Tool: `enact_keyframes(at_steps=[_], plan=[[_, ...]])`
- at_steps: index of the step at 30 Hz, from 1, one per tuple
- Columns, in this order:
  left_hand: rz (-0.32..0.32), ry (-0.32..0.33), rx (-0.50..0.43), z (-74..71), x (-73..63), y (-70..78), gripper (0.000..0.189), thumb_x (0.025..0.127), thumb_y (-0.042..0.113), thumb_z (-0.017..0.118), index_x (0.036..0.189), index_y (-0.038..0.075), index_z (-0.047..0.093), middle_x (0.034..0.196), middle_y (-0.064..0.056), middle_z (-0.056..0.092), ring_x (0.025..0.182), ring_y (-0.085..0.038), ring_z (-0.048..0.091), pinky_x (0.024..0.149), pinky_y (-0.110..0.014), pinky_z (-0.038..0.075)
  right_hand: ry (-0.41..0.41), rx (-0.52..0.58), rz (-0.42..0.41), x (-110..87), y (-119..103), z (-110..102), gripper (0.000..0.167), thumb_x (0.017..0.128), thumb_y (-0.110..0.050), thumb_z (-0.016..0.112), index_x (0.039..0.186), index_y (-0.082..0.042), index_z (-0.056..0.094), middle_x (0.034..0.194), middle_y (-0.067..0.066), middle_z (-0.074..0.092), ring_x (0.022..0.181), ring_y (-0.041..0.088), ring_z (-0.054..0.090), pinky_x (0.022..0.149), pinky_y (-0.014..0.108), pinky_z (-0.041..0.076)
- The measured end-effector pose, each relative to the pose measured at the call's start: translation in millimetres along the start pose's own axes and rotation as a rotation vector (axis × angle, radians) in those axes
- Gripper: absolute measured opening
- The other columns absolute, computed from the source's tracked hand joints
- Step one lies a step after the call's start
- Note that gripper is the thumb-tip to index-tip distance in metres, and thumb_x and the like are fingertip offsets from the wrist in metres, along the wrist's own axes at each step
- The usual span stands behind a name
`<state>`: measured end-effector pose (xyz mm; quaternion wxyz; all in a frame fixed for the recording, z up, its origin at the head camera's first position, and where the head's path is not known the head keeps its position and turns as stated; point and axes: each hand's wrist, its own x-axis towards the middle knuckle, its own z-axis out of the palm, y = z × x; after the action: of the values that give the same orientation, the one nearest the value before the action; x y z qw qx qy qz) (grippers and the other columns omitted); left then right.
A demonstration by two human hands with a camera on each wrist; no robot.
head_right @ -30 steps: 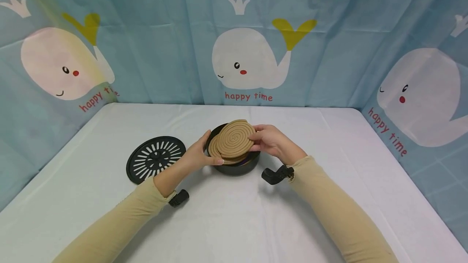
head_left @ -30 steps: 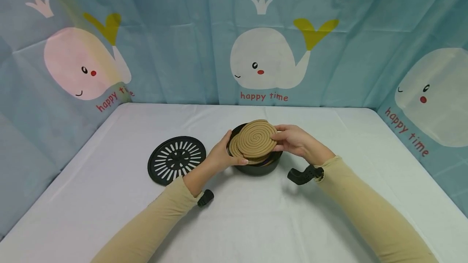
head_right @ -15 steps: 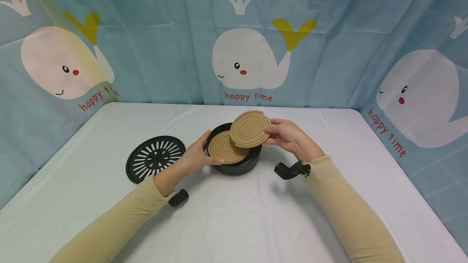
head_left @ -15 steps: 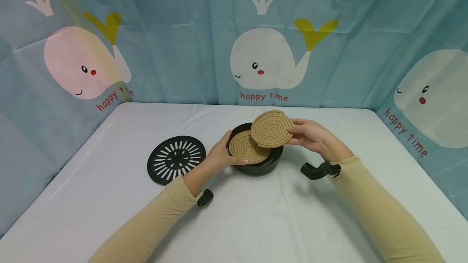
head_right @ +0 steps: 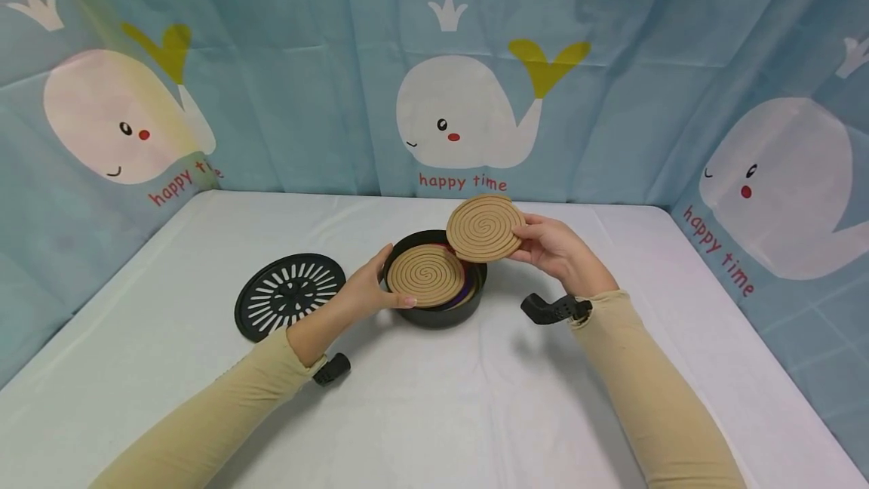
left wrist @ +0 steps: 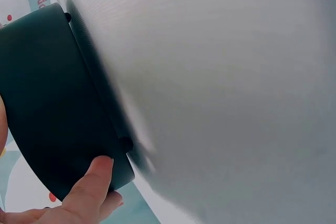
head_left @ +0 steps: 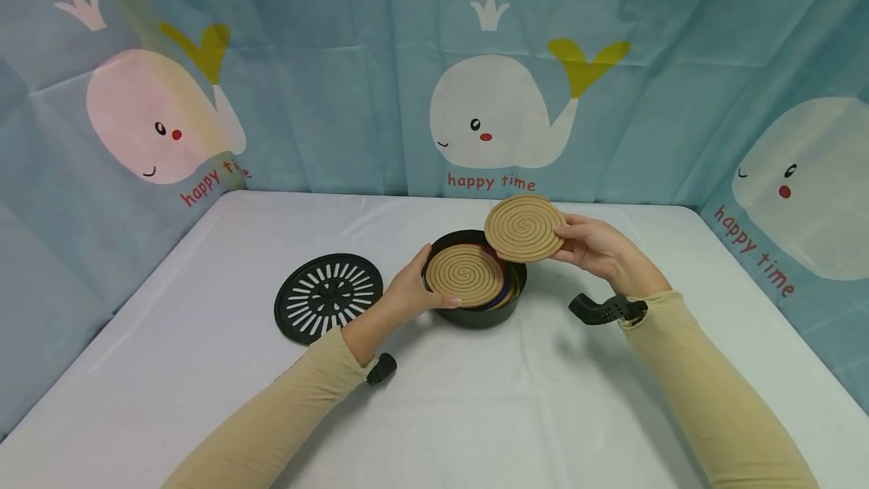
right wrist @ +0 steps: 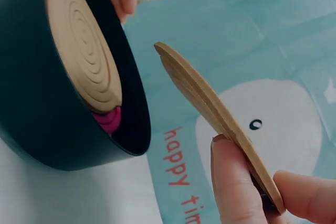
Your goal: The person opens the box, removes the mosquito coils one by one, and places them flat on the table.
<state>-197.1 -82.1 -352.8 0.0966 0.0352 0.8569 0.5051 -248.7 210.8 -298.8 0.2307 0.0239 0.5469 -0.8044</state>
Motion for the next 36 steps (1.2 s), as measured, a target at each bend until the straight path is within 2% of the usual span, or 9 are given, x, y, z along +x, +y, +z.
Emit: enact_keyframes(at_steps=[5, 10, 16, 18, 21, 24, 31, 36], plan=[[-0.002, 0.001, 0.002, 0.5, 0.7, -0.8, 0.111, 0.073, 0.016, 0.088, 0.156, 0.008, 0.016, 0.158, -0.016, 0.022, 0.144, -0.033, 0.023, 0.114, -0.047, 0.025, 0.004, 0.078, -0.008, 0.1, -2.8, -6.9, 0.062, 0.104, 0.002, 0.033, 0.156, -0.008, 0.001, 0.098, 0.006, 0.068, 0.088, 0.018, 0.07, 0.077, 0.03, 0.057], [0.001, 0.001, 0.011, 0.8, 0.7, -0.4, 0.111, 0.073, 0.018, 0.088, 0.156, 0.008, 0.016, 0.158, -0.016, 0.023, 0.143, -0.034, 0.024, 0.114, -0.048, 0.026, 0.002, 0.19, -0.007, 1.3, -3.9, -16.0, 0.065, 0.104, 0.002, 0.034, 0.157, -0.012, -0.001, 0.1, 0.009, 0.067, 0.089, 0.02, 0.069, 0.08, 0.032, 0.057], [0.008, 0.002, 0.026, 0.3, 0.1, -0.9, 0.11, 0.073, 0.018, 0.088, 0.156, 0.007, 0.015, 0.157, -0.017, 0.023, 0.143, -0.035, 0.025, 0.113, -0.048, 0.027, 0.015, 0.268, 0.002, 3.9, -4.9, -26.1, 0.067, 0.103, 0.001, 0.036, 0.157, -0.018, 0.001, 0.103, 0.011, 0.065, 0.091, 0.022, 0.069, 0.085, 0.035, 0.055], [0.009, 0.002, 0.027, 0.0, 0.0, -1.0, 0.11, 0.073, 0.018, 0.087, 0.156, 0.007, 0.015, 0.157, -0.017, 0.023, 0.143, -0.035, 0.025, 0.113, -0.048, 0.027, 0.03, 0.287, 0.007, 4.7, -5.1, -28.6, 0.068, 0.103, 0.001, 0.037, 0.158, -0.02, 0.002, 0.113, 0.011, 0.061, 0.091, 0.023, 0.069, 0.089, 0.035, 0.053], [0.012, 0.004, 0.036, -0.2, 0.5, -1.2, 0.11, 0.074, 0.019, 0.087, 0.156, 0.006, 0.015, 0.157, -0.018, 0.024, 0.143, -0.035, 0.025, 0.113, -0.048, 0.027, 0.049, 0.31, 0.016, 6.2, -4.9, -31.9, 0.07, 0.103, 0.0, 0.04, 0.158, -0.023, 0.004, 0.136, 0.01, 0.046, 0.093, 0.023, 0.069, 0.094, 0.035, 0.05], [0.01, 0.003, 0.037, -0.2, 0.4, -0.6, 0.11, 0.074, 0.019, 0.087, 0.156, 0.007, 0.016, 0.158, -0.017, 0.023, 0.143, -0.034, 0.024, 0.114, -0.047, 0.026, 0.061, 0.333, 0.026, 7.9, -4.0, -35.3, 0.07, 0.102, 0.0, 0.041, 0.158, -0.024, 0.006, 0.148, 0.008, 0.034, 0.095, 0.023, 0.069, 0.097, 0.035, 0.047], [0.006, 0.002, 0.052, -0.3, 0.4, 0.2, 0.11, 0.073, 0.019, 0.087, 0.156, 0.007, 0.016, 0.157, -0.017, 0.024, 0.143, -0.034, 0.025, 0.114, -0.047, 0.026, 0.083, 0.397, 0.052, 13.2, -1.0, -43.1, 0.071, 0.102, 0.001, 0.042, 0.157, -0.027, 0.009, 0.142, 0.008, 0.043, 0.099, 0.024, 0.067, 0.1, 0.035, 0.044], [0.007, 0.002, 0.047, -0.5, 0.2, -0.5, 0.11, 0.074, 0.019, 0.087, 0.156, 0.007, 0.015, 0.157, -0.017, 0.024, 0.143, -0.034, 0.025, 0.114, -0.047, 0.026, 0.111, 0.402, 0.072, 18.9, 2.4, -47.7, 0.071, 0.102, 0.0, 0.042, 0.157, -0.028, 0.008, 0.12, 0.012, 0.057, 0.095, 0.024, 0.068, 0.1, 0.036, 0.044]])
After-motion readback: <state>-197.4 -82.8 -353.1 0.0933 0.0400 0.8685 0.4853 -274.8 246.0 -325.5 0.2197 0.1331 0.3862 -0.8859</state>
